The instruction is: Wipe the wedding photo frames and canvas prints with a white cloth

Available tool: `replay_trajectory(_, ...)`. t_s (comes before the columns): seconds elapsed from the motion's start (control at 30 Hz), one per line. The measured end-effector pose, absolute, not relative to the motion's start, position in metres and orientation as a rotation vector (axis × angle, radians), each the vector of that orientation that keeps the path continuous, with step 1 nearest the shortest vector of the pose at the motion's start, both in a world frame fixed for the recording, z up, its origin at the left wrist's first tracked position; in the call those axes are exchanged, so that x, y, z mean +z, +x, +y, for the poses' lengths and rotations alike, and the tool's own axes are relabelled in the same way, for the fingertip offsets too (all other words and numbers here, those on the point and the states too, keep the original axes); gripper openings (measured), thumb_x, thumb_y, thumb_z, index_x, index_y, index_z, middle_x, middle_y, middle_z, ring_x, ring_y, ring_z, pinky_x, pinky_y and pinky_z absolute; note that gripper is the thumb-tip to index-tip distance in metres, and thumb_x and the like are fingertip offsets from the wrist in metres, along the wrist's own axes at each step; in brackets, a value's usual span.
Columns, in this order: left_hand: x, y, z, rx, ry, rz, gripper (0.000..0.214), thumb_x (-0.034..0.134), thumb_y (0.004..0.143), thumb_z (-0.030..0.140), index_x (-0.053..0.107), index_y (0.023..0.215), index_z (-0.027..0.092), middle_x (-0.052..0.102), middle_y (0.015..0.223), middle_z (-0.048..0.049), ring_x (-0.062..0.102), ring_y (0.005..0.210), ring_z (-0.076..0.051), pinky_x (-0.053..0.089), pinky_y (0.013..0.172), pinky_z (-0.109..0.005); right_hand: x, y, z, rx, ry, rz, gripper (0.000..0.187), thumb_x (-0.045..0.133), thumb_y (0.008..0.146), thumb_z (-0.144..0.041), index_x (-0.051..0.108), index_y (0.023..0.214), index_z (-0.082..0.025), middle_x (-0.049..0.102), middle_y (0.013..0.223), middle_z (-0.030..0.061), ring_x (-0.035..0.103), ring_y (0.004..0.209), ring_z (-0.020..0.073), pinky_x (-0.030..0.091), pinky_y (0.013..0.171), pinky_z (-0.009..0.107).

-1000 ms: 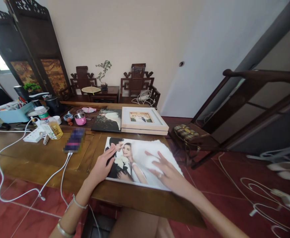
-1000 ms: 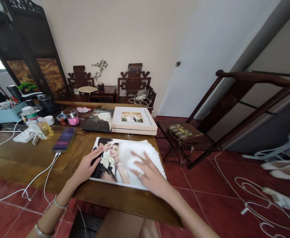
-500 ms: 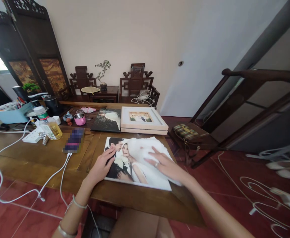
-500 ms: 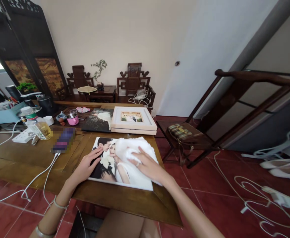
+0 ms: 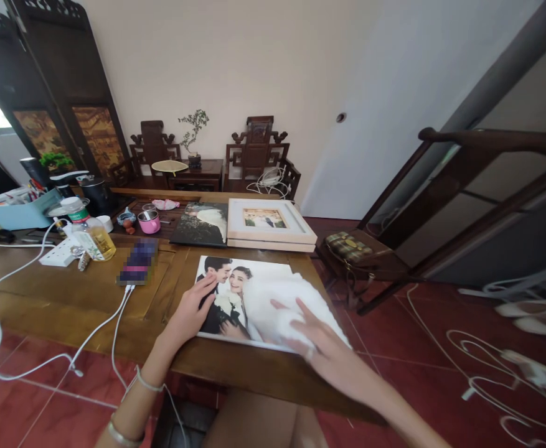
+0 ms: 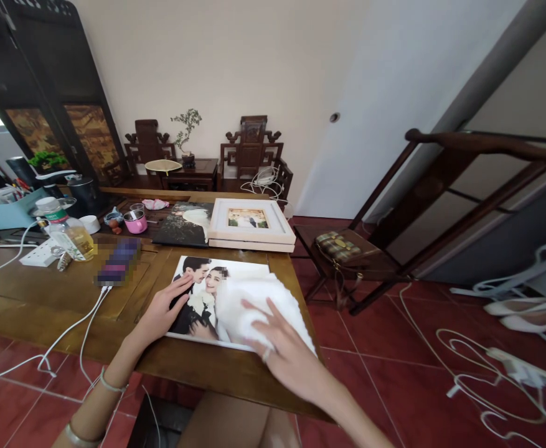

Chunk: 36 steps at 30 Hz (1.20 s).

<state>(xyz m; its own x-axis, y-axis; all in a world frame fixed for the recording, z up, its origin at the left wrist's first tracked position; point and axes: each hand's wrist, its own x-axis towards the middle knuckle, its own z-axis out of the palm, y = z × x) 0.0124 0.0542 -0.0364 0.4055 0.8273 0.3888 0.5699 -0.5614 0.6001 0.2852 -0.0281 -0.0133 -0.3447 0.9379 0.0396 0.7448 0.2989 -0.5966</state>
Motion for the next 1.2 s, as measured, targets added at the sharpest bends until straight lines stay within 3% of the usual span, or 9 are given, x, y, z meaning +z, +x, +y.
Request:
replay_trajectory(0.17,-0.037,0.013,0.054,0.95,2.303,1.211,0.037,0.042,0.09,0.021,0.053,0.125,0.018,0.051,0.134,-0.0088,0.043,0.127,-0.021,0.034,0.108,-0.042,0.001,0.279,-0.069,0.754,-1.397,-2.403,0.032,0.038,0.091,-0.043,0.063,0.094,-0.023,0.032,0.145,0.001,0.008,0.138,0.0261,0.022,0.11,0.05)
replay_trajectory(0.37,-0.034,0.012,0.054,0.922,2.316,1.2,0.038,0.043,0.089,0.02,0.052,0.127,0.02,0.049,0.135,-0.0073,0.042,0.128,-0.021,0.034,0.108,-0.042,-0.003,0.278,0.003,0.748,-1.506,-2.3,0.041,0.036,0.089,-0.049,0.061,0.106,-0.021,0.035,0.144,0.0038,0.007,0.137,0.0302,0.023,0.108,0.051)
replay_trajectory(0.47,-0.034,0.011,0.054,0.912,2.311,1.203,0.039,0.043,0.089,0.021,0.051,0.128,0.02,0.048,0.136,-0.0069,0.041,0.129,-0.02,0.033,0.109,-0.041,-0.007,0.273,0.054,0.659,-1.541,-2.204,0.044,0.035,0.089,-0.049,0.059,0.114,-0.021,0.048,0.136,0.0065,0.019,0.136,0.0311,0.022,0.108,0.052)
replay_trajectory(0.57,-0.034,0.011,0.054,0.918,2.309,1.194,0.039,0.042,0.09,0.021,0.051,0.128,0.02,0.048,0.136,-0.0068,0.041,0.129,-0.02,0.032,0.109,-0.041,-0.008,0.264,0.084,0.554,-1.451,-2.214,0.04,0.033,0.091,-0.044,0.061,0.108,-0.021,0.059,0.124,0.0068,0.037,0.129,0.0288,0.013,0.111,0.051)
replay_trajectory(0.63,-0.034,0.011,0.054,0.926,2.307,1.189,0.039,0.042,0.09,0.021,0.05,0.128,0.021,0.048,0.136,-0.0065,0.041,0.129,-0.02,0.032,0.109,-0.042,-0.008,0.258,0.085,0.515,-1.41,-2.227,0.035,0.033,0.091,-0.036,0.06,0.107,-0.021,0.06,0.122,0.006,0.042,0.125,0.0268,0.007,0.111,0.052)
replay_trajectory(0.77,-0.034,0.011,0.053,0.926,2.303,1.197,0.04,0.041,0.09,0.021,0.05,0.129,0.02,0.048,0.136,-0.0069,0.041,0.129,-0.02,0.032,0.109,-0.042,-0.009,0.248,0.042,0.404,-1.308,-2.316,0.027,0.037,0.088,-0.022,0.061,0.101,-0.021,0.055,0.128,0.0085,0.032,0.132,0.0252,0.007,0.11,0.057)
replay_trajectory(0.93,-0.036,0.012,0.053,0.93,2.315,1.209,0.039,0.041,0.09,0.02,0.051,0.127,0.02,0.048,0.136,-0.0074,0.041,0.129,-0.02,0.033,0.109,-0.043,0.0,0.243,-0.041,0.424,-1.224,-2.477,0.019,0.042,0.085,-0.019,0.061,0.087,-0.018,0.04,0.141,0.0134,0.025,0.134,0.027,0.014,0.109,0.057)
replay_trajectory(1.03,-0.036,0.013,0.054,0.915,2.315,1.222,0.038,0.041,0.09,0.021,0.052,0.126,0.017,0.048,0.136,-0.0081,0.04,0.129,-0.02,0.033,0.109,-0.041,0.007,0.245,-0.059,0.493,-1.194,-2.574,0.018,0.043,0.085,-0.019,0.061,0.085,-0.019,0.043,0.139,0.0113,0.027,0.134,0.027,0.017,0.11,0.055)
replay_trajectory(1.2,-0.033,0.013,0.053,0.905,2.312,1.218,0.038,0.042,0.09,0.021,0.052,0.126,0.017,0.048,0.136,-0.0087,0.041,0.129,-0.02,0.033,0.109,-0.041,0.006,0.248,-0.009,0.507,-1.283,-2.487,0.029,0.037,0.091,-0.032,0.062,0.1,-0.02,0.05,0.134,0.0082,0.029,0.133,0.0259,0.019,0.11,0.051)
